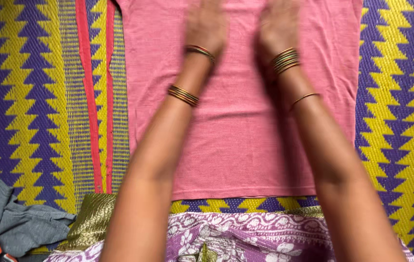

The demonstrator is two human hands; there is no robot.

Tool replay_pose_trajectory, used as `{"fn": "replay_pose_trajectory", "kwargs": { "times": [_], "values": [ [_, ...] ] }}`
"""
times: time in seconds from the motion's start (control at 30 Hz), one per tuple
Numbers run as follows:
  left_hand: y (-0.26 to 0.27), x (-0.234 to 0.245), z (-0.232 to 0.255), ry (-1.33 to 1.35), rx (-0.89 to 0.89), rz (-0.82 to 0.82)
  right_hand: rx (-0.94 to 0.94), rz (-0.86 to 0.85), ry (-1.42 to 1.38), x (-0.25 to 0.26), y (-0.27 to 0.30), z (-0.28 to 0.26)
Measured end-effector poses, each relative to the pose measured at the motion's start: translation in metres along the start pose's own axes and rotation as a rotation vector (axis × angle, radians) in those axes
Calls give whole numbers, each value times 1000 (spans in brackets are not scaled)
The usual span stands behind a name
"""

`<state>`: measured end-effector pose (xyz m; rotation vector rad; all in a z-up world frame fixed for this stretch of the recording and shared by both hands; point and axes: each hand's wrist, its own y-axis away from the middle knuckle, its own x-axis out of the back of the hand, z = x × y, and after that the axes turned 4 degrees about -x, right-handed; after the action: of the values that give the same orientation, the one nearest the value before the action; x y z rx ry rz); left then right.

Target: The person folds a pink polo shirt on a patterned mat, smoothing it out, folding the sides and bottom up, and then folding it in half. They place the folded shirt aside and begin folding a grey shirt.

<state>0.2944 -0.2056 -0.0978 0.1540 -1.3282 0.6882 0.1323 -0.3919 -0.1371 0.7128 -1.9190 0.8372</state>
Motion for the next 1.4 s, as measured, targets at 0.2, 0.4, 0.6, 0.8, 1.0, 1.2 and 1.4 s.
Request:
{"fn": "replay_pose_trajectory", "kwargs": {
  "times": [0.2,0.4,0.6,0.8,1.0,1.2,1.4],
  "values": [
    [29,29,-12,-22,116,-213,-171,-228,158,64,19,1],
    [53,86,-76,-258,354,5,-476,-183,345,140,35,64],
    [75,60,86,-44,167,-202,-79,-216,328,63,78,-68],
    [142,95,52,-65,278,-337,-267,-260,147,111,145,-16],
    [168,124,-32,-311,559,-74,-517,-68,382,183,174,63],
    [171,71,116,-404,203,-279,-148,-208,295,88,180,-71],
    [242,109,88,-110,273,-237,-188,-377,469,110,229,-41]
  ]
}}
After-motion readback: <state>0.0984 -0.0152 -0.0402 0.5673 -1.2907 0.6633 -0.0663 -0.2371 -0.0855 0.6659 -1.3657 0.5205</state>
